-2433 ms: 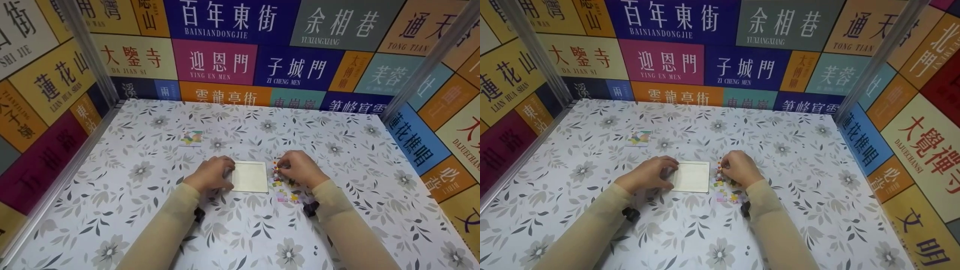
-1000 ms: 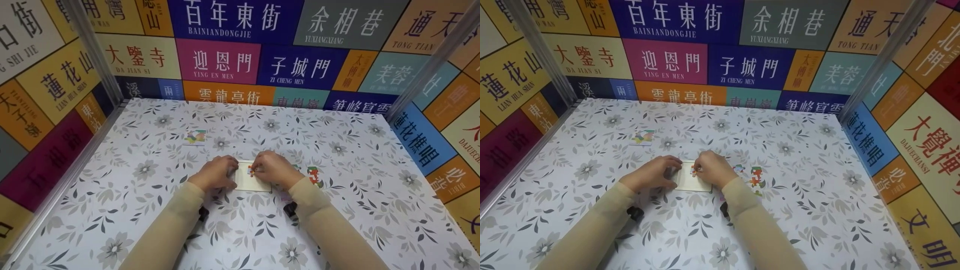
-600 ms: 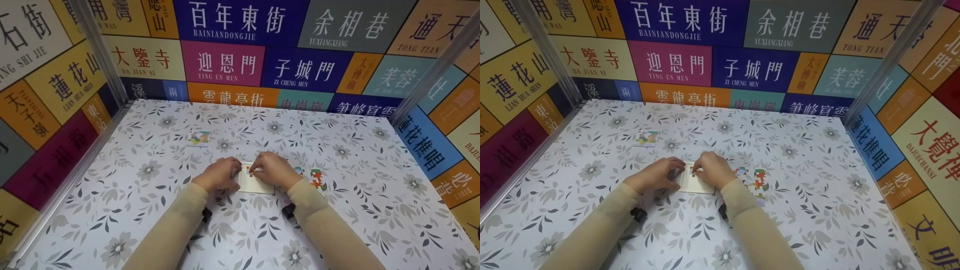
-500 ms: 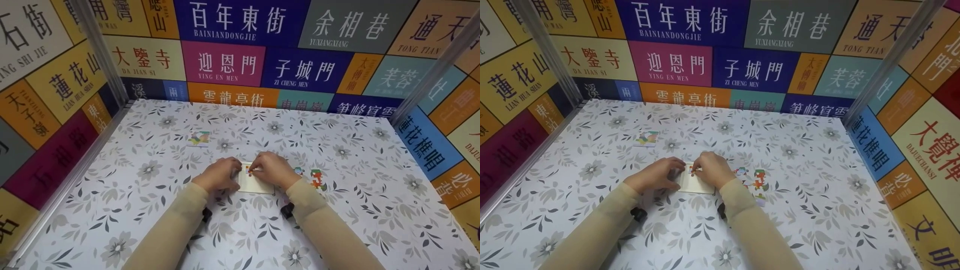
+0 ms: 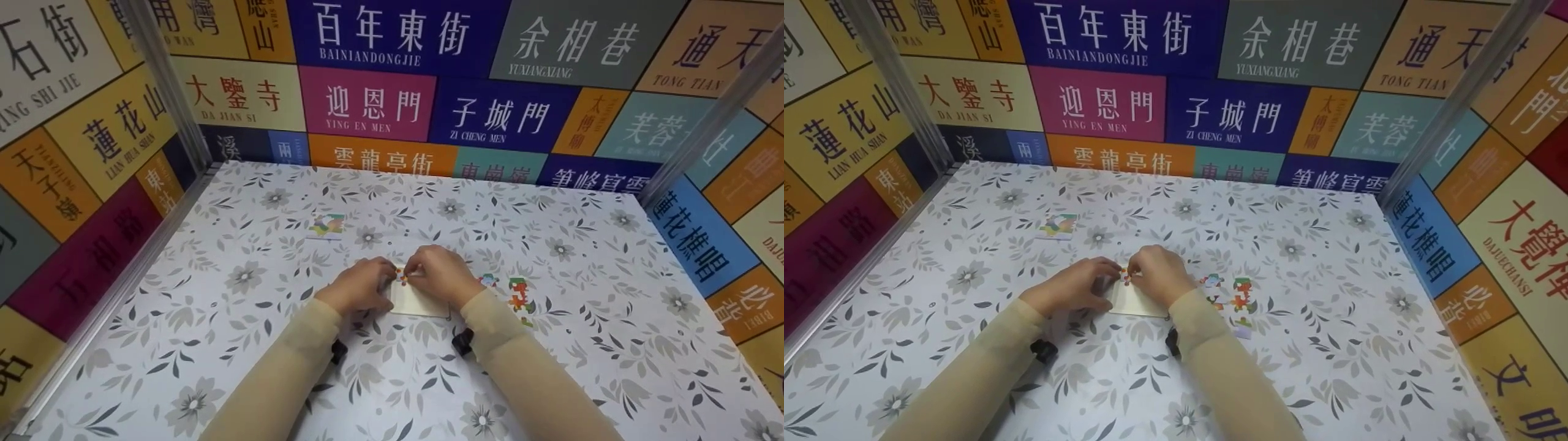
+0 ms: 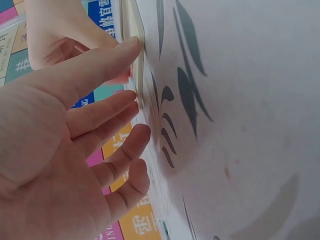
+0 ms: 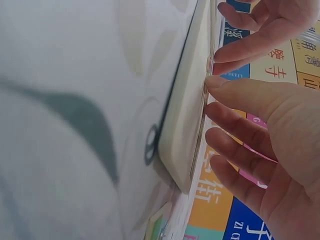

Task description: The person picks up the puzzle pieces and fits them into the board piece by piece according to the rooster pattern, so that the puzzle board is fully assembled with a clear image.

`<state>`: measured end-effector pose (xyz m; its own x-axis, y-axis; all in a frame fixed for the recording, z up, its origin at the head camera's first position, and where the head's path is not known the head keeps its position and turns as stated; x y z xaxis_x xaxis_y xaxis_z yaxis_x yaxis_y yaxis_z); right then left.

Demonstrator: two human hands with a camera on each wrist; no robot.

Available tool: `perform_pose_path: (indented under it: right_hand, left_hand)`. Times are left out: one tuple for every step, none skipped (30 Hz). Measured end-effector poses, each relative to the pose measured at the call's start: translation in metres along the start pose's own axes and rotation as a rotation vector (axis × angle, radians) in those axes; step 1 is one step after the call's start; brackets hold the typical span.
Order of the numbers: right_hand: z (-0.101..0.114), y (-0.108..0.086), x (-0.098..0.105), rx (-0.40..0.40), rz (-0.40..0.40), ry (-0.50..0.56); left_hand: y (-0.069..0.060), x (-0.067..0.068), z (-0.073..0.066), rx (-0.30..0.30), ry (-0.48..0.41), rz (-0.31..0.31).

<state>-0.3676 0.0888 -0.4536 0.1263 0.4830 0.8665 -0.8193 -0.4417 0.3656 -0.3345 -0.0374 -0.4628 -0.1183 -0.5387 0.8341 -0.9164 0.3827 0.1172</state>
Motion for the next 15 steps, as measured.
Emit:
perform_pose_path:
  right_hand:
    - [0.0,0.0,0.0,0.0,-0.005,0.002]
    - [0.0,-0.001,0.0,-0.003,-0.007,0.006]
    - [-0.001,-0.001,0.0,-0.004,-0.011,0.009]
    - [-0.001,-0.002,0.001,-0.008,-0.014,0.012]
    - [-0.002,-0.003,0.001,-0.015,-0.011,0.016]
    - [-0.003,-0.003,0.002,-0.018,-0.011,0.017]
    - [-0.004,-0.005,0.004,-0.022,-0.01,0.013]
    - [-0.005,-0.006,0.005,-0.024,-0.012,0.009]
    - [-0.006,-0.007,0.008,-0.027,-0.015,0.002]
    - [-0.008,-0.008,0.01,-0.029,-0.015,-0.005]
    - [-0.009,-0.01,0.011,-0.031,-0.012,-0.012]
    - [-0.011,-0.011,0.013,-0.031,-0.011,-0.021]
    - [-0.012,-0.012,0.015,-0.033,-0.01,-0.028]
    - [-0.014,-0.014,0.017,-0.036,-0.009,-0.031]
    - [-0.016,-0.015,0.018,-0.042,-0.003,-0.031]
  left_hand:
    - [0.0,-0.001,0.0,0.006,0.0,0.002]
    - [0.0,-0.001,0.0,0.012,0.003,0.006]
    - [0.0,-0.002,0.0,0.019,0.009,0.009]
    - [0.001,-0.003,0.0,0.027,0.013,0.013]
    - [0.001,-0.004,0.0,0.036,0.018,0.018]
    - [0.001,-0.004,0.0,0.044,0.02,0.021]
    - [0.001,-0.004,0.0,0.049,0.026,0.023]
    - [0.001,-0.005,0.0,0.049,0.037,0.026]
    - [0.002,-0.005,0.0,0.045,0.05,0.028]
    - [0.002,-0.005,-0.002,0.029,0.071,0.029]
    - [0.002,-0.004,-0.003,0.012,0.098,0.03]
    - [0.003,-0.004,-0.005,-0.015,0.128,0.027]
    - [0.003,-0.004,-0.007,-0.039,0.159,0.024]
    - [0.003,-0.003,-0.009,-0.061,0.186,0.02]
    - [0.004,-0.003,-0.01,-0.081,0.212,0.018]
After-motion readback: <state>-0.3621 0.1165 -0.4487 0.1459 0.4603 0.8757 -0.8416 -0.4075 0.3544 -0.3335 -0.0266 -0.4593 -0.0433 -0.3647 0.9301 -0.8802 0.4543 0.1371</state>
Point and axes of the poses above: each hand's wrist, its own y-axis towards the middle knuckle, its own x-axis out of the back of the hand, z = x × y, the point moved 8 cm from there along y, towards the middle knuckle, and after that the axes turned 12 degrees about -z, right-handed, at the moved point
